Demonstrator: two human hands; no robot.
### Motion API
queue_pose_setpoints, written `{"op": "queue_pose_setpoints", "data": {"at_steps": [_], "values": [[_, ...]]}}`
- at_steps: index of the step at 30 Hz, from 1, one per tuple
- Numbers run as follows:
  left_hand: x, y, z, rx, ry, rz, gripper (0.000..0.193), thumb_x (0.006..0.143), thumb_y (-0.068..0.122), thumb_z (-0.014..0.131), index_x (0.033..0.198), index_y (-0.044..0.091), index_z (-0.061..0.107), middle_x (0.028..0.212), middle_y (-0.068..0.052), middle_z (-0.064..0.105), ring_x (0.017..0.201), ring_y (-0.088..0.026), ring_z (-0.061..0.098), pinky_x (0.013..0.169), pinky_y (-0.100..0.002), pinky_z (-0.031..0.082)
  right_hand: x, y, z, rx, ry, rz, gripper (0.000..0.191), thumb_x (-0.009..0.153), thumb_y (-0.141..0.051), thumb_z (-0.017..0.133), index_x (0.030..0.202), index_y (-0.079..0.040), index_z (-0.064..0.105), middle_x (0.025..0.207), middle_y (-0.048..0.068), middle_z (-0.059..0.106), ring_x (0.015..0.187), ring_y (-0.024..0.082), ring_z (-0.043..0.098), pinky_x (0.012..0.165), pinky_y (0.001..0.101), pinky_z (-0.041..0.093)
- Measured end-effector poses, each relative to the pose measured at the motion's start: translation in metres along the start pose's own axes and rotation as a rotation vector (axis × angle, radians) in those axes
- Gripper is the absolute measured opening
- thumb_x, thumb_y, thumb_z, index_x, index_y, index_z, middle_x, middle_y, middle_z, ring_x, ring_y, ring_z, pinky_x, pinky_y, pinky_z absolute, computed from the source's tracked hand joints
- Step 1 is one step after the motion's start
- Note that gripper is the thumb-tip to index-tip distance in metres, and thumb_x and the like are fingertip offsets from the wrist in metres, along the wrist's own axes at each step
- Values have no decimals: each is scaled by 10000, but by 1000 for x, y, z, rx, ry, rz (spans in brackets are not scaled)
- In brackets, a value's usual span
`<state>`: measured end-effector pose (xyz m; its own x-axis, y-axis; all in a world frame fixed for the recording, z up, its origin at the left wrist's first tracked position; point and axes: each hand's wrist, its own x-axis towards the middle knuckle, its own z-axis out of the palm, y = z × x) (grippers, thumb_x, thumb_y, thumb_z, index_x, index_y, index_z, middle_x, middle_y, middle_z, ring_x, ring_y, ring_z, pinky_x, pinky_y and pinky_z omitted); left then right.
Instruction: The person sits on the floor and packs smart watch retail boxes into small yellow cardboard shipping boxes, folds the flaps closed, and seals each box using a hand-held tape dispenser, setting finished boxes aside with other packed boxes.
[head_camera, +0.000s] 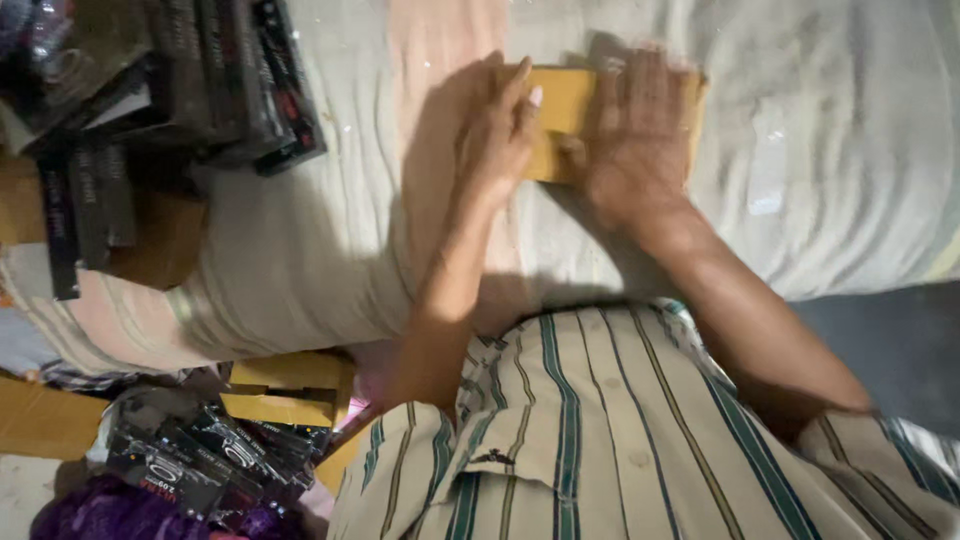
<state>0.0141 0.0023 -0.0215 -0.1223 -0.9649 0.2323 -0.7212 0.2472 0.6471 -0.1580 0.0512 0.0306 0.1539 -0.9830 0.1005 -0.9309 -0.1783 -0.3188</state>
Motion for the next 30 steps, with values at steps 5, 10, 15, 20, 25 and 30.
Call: {"op": "queue_pose_setpoints", "data": {"at_steps": [5, 10, 15, 20, 25, 30], "values": [[6, -1, 5, -63, 4, -127, 600, 1062, 533, 459, 1519, 144, 481, 1552, -160, 528, 1432, -366, 514, 1177, -440, 416, 31, -34, 29, -219, -163, -277, 884, 969, -494, 458, 1578, 97, 214, 1647, 313, 128, 1531, 466, 36, 1227, 548, 1], [-5, 13, -2, 41, -13, -157, 550, 1095, 487, 453, 1545, 171, 442, 1587, -177, 436, 1417, -424, 446, 1108, -525, 375, 18, -2, 14, -86, -52, -207, 745, 1092, -461, 322, 1627, 45, 211, 1708, 262, 129, 1591, 393, 49, 1283, 520, -3], [-4, 40, -10, 150, -41, -216, 606, 1027, 537, 514, 1485, 148, 438, 1445, -189, 525, 1314, -372, 553, 1069, -521, 468, -21, 36, -12, -15, 11, 175, 713, 1103, -496, 347, 1652, -47, 284, 1665, 321, 143, 1548, 487, 94, 1238, 635, 39], [-14, 62, -12, 216, 62, -275, 720, 925, 560, 642, 1451, 112, 440, 1404, -246, 480, 1309, -439, 478, 1017, -574, 452, -27, 45, -3, 10, 209, 41, 615, 1207, -388, 509, 1630, 46, 402, 1706, 408, 134, 1570, 604, 152, 1278, 654, 263], [-27, 64, -3, 274, 129, -185, 690, 964, 524, 647, 1491, 121, 454, 1443, -293, 449, 1294, -503, 463, 1026, -602, 431, -16, 42, 15, -163, 198, 38, 711, 1086, -395, 622, 1595, 74, 461, 1675, 390, 150, 1556, 552, 200, 1171, 611, 361], [-29, 65, 4, 414, 143, -171, 637, 977, 523, 635, 1470, 150, 484, 1356, -290, 471, 1263, -499, 480, 1054, -616, 428, -21, 39, 11, -149, 192, -18, 683, 1151, -373, 615, 1547, 153, 433, 1659, 411, 136, 1594, 520, 223, 1203, 583, 375]]}}
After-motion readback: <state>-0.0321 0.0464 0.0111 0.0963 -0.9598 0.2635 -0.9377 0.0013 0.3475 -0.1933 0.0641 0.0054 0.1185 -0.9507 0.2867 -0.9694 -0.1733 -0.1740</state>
